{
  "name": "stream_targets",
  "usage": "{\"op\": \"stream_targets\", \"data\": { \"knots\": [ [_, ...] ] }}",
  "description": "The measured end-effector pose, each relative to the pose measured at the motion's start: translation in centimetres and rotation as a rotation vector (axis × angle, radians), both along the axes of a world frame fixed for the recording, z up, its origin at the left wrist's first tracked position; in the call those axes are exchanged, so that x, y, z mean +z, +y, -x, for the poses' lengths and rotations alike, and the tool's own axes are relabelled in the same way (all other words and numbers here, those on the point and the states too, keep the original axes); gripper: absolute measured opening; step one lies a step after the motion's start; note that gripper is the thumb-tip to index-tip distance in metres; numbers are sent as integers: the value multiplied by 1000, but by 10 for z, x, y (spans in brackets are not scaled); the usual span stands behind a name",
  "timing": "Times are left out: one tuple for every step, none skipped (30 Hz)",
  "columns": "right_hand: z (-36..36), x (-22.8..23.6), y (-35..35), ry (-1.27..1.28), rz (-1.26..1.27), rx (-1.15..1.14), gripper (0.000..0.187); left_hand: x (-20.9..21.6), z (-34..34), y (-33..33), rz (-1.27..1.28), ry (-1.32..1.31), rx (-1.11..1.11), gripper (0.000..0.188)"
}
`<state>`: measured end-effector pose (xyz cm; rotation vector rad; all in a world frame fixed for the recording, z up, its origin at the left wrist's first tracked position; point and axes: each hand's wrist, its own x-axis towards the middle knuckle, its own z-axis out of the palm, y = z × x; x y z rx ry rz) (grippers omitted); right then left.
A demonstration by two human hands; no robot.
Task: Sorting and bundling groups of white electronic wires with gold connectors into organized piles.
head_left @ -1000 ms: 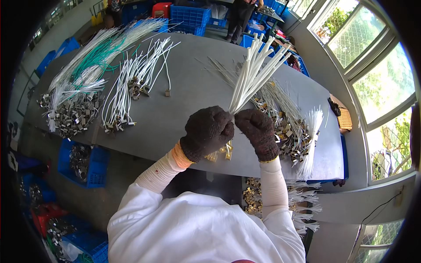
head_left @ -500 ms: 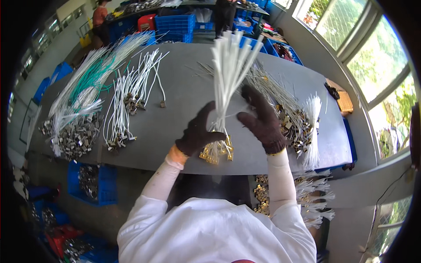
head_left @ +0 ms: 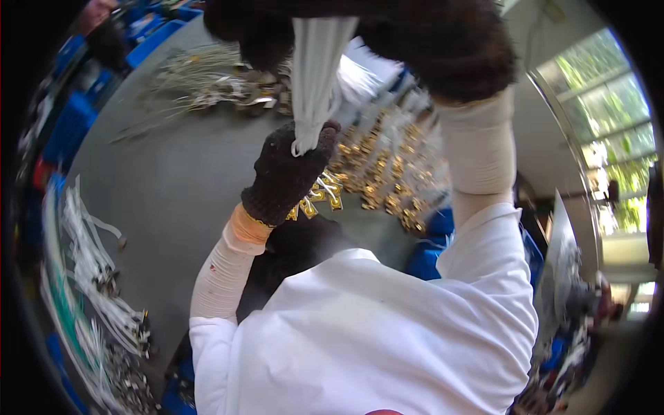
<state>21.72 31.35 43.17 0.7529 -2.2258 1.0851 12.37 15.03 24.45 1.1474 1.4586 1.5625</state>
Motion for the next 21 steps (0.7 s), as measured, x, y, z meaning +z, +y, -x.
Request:
{"op": "stream_targets", "data": {
  "knots": [
    [-21,3,5,-142,321,-16,33,-4,-15,13,30,53,-43,35],
    [-38,22,2,-88,-164,-225,31,-12,-35,26,28,32,-100,35],
    [-52,44,-25,-512,-87,-583,30,-25,-48,32,-84,101,-126,42],
    [-68,57,-44,-944,-3,-938,28,-39,-59,39,-201,165,-153,50],
    [-95,21,-20,-711,67,-811,29,-48,-65,42,-55,203,-322,66],
    [-117,-38,10,-483,133,-634,31,-71,-66,42,-42,193,-321,66],
    [-139,-61,16,-498,-17,-751,33,-92,-73,48,-198,408,-308,71],
    [-156,-82,21,-511,-169,-849,34,-111,-74,51,-355,623,-275,77],
    [-172,-107,23,-604,-63,-950,38,-126,-69,50,-277,622,-331,81],
    [-183,-136,26,-692,45,-1036,42,-146,-61,45,-270,616,-348,81],
    [-195,-171,30,-623,34,-1140,36,-164,-47,42,-194,838,-278,81],
    [-217,-205,46,-862,288,-1105,29,-178,-36,37,-116,1057,-201,81],
    [-241,-261,68,-937,360,-1144,23,-178,-28,33,-110,1059,-213,81],
    [-260,-302,75,-947,415,-1158,20,-178,-20,27,-43,1165,-125,77],
    [-268,-326,74,-1054,348,-1183,20,-178,-11,20,31,1273,-30,73],
    [-300,-397,88,-1102,392,-1161,19,-177,-4,18,37,1279,-34,73],
    [-317,-449,95,-1152,109,-1087,17,-178,2,13,153,1271,-5,69],
    [-382,-547,104,-1025,-370,-1130,11,-179,2,24,222,1243,-11,65],
    [-325,-522,84,-1256,23,-1121,10,-185,16,-14,329,1271,56,65],
    [-371,-571,88,-1263,26,-1137,10,-188,17,-16,396,1262,43,64],
    [-413,-629,85,-1234,-688,-1285,15,-196,19,-10,458,1245,18,63]
  ]
}}
